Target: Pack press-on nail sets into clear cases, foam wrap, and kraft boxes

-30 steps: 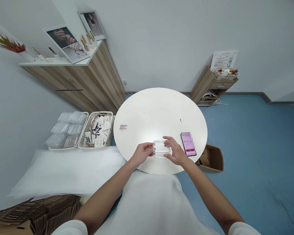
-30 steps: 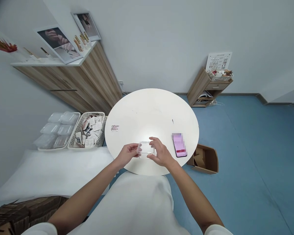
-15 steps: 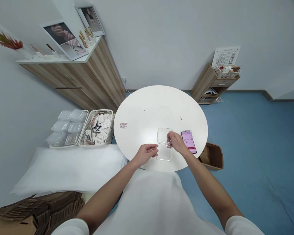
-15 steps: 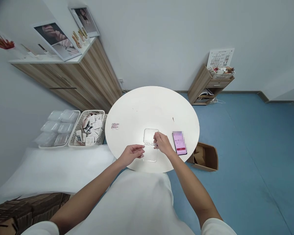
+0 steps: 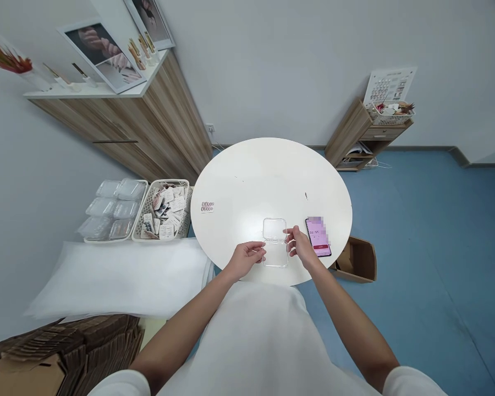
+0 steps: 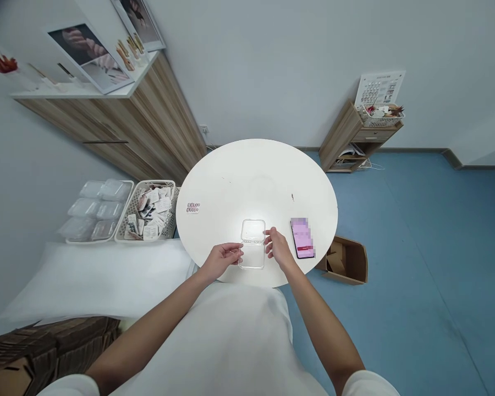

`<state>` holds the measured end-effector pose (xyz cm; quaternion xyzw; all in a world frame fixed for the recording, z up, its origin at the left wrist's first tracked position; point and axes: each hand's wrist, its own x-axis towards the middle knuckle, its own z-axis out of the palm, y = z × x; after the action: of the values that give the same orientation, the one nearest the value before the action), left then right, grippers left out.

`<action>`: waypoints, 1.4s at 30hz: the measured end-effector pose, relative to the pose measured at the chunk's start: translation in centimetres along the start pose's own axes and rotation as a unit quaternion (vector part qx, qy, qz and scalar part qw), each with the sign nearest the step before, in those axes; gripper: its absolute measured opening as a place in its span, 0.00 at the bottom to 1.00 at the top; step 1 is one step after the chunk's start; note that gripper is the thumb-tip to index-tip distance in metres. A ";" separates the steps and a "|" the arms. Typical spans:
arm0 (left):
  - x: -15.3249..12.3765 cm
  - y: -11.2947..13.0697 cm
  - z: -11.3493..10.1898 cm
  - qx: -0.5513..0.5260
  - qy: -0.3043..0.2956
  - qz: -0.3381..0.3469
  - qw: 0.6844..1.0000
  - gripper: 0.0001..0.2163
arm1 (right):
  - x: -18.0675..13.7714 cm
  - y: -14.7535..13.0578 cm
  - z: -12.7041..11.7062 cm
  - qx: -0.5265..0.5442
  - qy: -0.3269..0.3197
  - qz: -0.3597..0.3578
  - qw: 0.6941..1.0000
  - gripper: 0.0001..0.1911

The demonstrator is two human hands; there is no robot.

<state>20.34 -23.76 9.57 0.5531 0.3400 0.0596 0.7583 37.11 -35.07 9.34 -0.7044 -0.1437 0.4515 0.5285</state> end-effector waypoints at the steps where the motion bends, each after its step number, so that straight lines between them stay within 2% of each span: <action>1: 0.0 -0.2 0.0 0.003 0.005 -0.003 1.000 0.19 | -0.7 0.6 -0.2 -0.009 0.018 -0.013 1.000 0.24; 3: 0.1 -0.7 -0.1 0.012 0.014 -0.011 1.000 0.19 | -2.3 1.9 -0.4 -0.040 0.040 -0.041 0.998 0.22; 7: 0.4 -1.8 -0.1 0.024 0.024 -0.029 0.999 0.19 | -5.0 4.4 0.2 -0.082 0.019 -0.077 0.994 0.24; 11: 0.7 -2.8 0.2 0.036 0.029 -0.036 0.998 0.19 | -5.5 5.5 1.2 -0.088 0.012 -0.087 0.992 0.25; 17: 1.7 -4.5 0.2 0.064 0.086 -0.026 0.994 0.23 | -3.9 5.9 1.5 -0.133 0.012 -0.081 0.988 0.25; 24: 3.5 -5.9 0.3 0.146 0.113 0.008 0.983 0.16 | -1.6 7.1 0.7 -0.206 -0.002 -0.060 0.977 0.28; 30: 4.9 -6.2 0.9 0.180 0.133 -0.006 0.975 0.14 | -0.1 7.9 0.4 -0.244 -0.019 -0.043 0.969 0.29; 42: 7.0 -7.3 1.6 0.166 0.150 -0.039 0.974 0.13 | 2.2 7.8 -0.4 -0.281 -0.037 -0.007 0.959 0.27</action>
<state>24.48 -24.53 0.26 0.6423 0.4768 0.0549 0.5976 36.52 -36.95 1.42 -0.8066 -0.2887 0.4149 0.3065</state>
